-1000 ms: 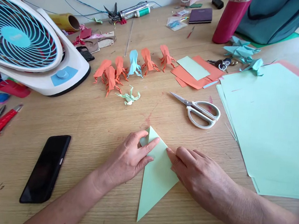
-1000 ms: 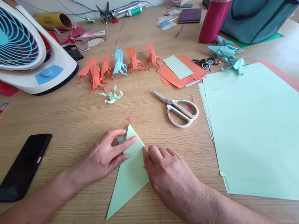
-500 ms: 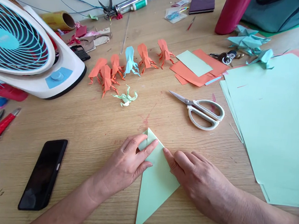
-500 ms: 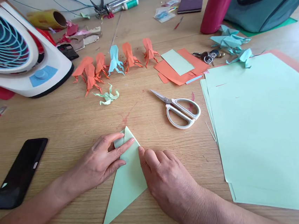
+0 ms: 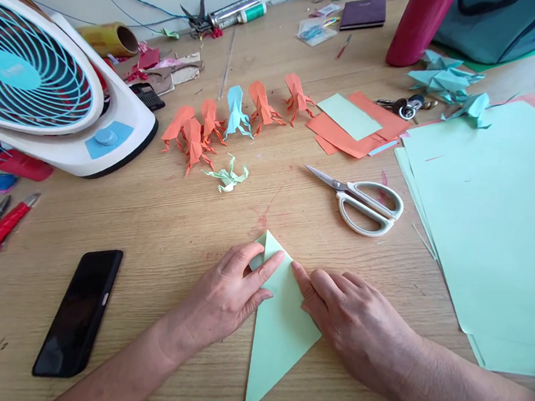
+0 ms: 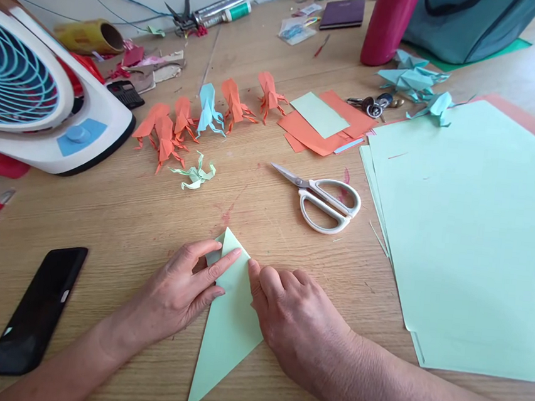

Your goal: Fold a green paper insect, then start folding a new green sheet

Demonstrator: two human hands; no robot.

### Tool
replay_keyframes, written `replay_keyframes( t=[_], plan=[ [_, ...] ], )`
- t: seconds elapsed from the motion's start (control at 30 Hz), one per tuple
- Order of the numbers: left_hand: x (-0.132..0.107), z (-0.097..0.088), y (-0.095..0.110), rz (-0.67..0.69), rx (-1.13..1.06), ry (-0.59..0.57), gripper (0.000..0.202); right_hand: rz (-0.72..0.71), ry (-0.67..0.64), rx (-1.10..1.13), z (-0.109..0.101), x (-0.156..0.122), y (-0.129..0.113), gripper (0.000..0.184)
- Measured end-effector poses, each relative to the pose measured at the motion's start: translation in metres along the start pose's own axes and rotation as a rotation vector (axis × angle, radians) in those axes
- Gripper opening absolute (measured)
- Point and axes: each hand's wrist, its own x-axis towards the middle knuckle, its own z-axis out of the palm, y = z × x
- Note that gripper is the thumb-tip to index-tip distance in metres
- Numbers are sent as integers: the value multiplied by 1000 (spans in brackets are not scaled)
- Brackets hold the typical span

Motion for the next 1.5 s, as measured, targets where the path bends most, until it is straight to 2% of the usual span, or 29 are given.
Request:
replay_keyframes(
  t=[0.4, 0.8, 1.07, 1.23, 1.5],
  plan=[
    [6, -1, 2, 10, 45, -20, 46, 3, -9, 14, 1, 0, 0, 39],
    [10, -1, 5, 11, 187, -34, 52, 13, 18, 50, 4, 0, 0, 40],
    [9, 3, 3, -32, 142, -43, 60, 0, 41, 40, 4, 0, 1, 39],
    [7, 4, 0, -70, 64, -25, 58, -9, 22, 54, 3, 1, 1, 41],
    [3, 4, -3, -43, 9, 23, 51, 1, 18, 43, 3, -1, 0, 42]
  ],
)
